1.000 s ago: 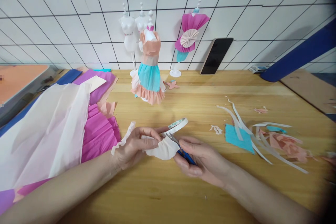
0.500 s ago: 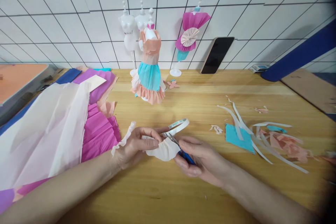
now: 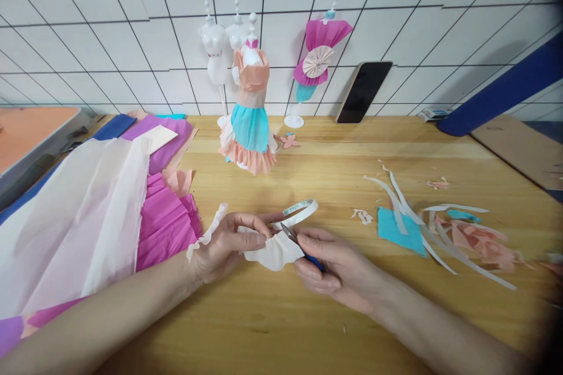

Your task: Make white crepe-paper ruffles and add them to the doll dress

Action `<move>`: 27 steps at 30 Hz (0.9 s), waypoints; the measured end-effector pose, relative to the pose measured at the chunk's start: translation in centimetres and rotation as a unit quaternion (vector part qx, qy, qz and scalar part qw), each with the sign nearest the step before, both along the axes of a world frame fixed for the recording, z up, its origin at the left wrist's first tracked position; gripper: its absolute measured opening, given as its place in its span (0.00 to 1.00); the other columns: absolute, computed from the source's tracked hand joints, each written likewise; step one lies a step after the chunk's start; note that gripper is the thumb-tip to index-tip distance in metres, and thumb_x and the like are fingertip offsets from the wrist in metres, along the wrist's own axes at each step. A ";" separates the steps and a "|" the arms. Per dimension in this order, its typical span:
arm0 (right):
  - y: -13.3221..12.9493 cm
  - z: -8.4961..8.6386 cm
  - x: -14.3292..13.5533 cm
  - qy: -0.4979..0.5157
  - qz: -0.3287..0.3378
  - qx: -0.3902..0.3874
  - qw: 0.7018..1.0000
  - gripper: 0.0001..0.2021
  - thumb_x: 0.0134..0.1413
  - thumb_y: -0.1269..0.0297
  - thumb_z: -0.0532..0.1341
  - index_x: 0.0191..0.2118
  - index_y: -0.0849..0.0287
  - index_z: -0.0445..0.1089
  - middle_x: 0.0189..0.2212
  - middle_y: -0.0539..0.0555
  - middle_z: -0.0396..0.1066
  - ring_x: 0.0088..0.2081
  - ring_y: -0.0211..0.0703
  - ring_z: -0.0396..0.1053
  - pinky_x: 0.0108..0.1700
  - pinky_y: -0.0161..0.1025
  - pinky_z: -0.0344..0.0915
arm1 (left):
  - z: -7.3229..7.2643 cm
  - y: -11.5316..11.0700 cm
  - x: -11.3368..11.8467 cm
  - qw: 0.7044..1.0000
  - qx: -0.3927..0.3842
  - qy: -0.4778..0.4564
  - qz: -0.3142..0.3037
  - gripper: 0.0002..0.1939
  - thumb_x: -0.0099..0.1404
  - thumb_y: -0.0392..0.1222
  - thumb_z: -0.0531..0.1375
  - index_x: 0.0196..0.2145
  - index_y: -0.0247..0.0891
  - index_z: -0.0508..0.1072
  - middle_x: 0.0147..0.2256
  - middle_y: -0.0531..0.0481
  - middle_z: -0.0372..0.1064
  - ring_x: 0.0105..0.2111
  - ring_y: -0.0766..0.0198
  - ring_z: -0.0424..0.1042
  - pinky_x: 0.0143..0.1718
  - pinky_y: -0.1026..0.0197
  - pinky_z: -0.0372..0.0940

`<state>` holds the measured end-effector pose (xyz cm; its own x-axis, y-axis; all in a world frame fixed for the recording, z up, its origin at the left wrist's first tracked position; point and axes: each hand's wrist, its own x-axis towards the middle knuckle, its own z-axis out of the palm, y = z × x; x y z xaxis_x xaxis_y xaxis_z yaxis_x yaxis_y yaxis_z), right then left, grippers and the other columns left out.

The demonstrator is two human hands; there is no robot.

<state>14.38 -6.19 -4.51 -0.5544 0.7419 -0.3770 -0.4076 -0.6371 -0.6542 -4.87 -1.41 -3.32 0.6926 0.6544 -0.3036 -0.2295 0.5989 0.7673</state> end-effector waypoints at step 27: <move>-1.3 3.2 0.4 -0.629 0.131 0.500 0.581 0.04 0.48 0.66 0.61 0.32 0.58 0.73 0.34 0.59 0.71 0.40 0.56 0.67 0.42 0.50 0.61 | -0.9 0.4 -0.7 0.988 0.138 0.067 0.026 0.08 0.48 0.44 0.68 0.25 0.36 0.79 0.44 0.39 0.73 0.61 0.45 0.54 0.59 0.49 0.49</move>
